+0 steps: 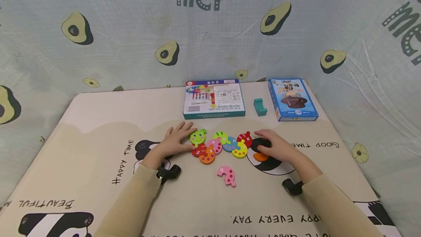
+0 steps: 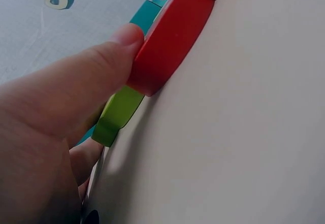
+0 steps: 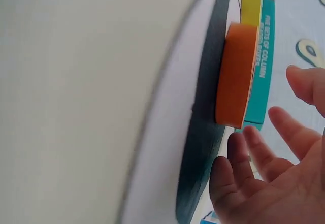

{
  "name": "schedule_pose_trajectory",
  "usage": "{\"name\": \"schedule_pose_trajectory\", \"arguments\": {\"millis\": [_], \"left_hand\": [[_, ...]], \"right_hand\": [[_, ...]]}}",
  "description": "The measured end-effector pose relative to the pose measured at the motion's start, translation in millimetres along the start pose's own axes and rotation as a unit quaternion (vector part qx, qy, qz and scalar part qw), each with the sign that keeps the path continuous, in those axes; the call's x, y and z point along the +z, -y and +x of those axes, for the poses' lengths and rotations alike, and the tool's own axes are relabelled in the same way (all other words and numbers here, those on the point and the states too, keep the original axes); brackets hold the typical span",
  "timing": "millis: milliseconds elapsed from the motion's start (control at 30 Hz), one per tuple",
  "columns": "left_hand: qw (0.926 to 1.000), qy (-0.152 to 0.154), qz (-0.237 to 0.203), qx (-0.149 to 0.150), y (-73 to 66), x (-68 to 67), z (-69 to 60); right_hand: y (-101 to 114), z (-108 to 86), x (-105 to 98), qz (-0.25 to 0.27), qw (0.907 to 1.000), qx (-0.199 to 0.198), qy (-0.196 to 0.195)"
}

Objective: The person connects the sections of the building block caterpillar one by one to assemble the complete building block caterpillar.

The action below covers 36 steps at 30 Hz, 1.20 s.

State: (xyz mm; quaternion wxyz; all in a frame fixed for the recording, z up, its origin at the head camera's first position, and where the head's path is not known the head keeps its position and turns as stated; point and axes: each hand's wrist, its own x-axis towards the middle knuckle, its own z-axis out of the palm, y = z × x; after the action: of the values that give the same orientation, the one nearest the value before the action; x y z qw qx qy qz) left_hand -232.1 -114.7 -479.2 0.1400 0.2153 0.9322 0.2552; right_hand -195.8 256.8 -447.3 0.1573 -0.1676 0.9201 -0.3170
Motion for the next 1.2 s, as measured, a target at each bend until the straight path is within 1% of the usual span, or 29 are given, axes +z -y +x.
{"name": "schedule_pose_trajectory", "arguments": {"millis": [133,200,267,333,467,533,600,733,867,1033,1200], "left_hand": [[1.0000,0.002,0.002,-0.002,0.1,-0.2,0.7],[1.0000,0.002,0.002,0.000,0.3,-0.3,1.0],[1.0000,-0.001,0.003,-0.001,1.0,-0.9,0.3],[1.0000,-0.003,0.004,-0.001,1.3,-1.3,-0.3],[1.0000,-0.002,0.004,0.003,1.2,-0.5,0.0],[1.0000,0.000,0.005,0.004,0.9,0.0,0.3],[1.0000,0.001,0.006,0.003,0.5,0.1,0.4],[1.0000,0.002,0.007,0.000,0.3,-0.3,0.5],[1.0000,0.001,0.008,0.001,-0.3,-0.5,1.4],[1.0000,0.003,0.009,0.001,-0.2,0.1,1.8],[1.0000,0.000,0.007,-0.004,0.8,1.3,1.6]], "right_hand": [[6,-12.5,6,-0.011,0.9998,-0.016,-0.008],[16,-16.6,13,-0.022,0.9992,-0.032,-0.008],[27,-18.0,21,-0.036,0.9980,-0.052,0.004],[40,-18.0,30,-0.034,0.9964,-0.070,0.032],[57,-14.2,46,-0.004,0.9903,-0.084,0.111],[62,-11.5,54,0.001,0.9871,-0.085,0.136],[66,-9.3,59,-0.006,0.9855,-0.082,0.148],[70,-6.6,66,-0.022,0.9853,-0.075,0.152],[70,-5.8,68,-0.022,0.9862,-0.070,0.149],[67,-6.0,69,-0.023,0.9844,-0.083,0.153],[69,-4.2,73,-0.051,0.9834,-0.099,0.144]]}}
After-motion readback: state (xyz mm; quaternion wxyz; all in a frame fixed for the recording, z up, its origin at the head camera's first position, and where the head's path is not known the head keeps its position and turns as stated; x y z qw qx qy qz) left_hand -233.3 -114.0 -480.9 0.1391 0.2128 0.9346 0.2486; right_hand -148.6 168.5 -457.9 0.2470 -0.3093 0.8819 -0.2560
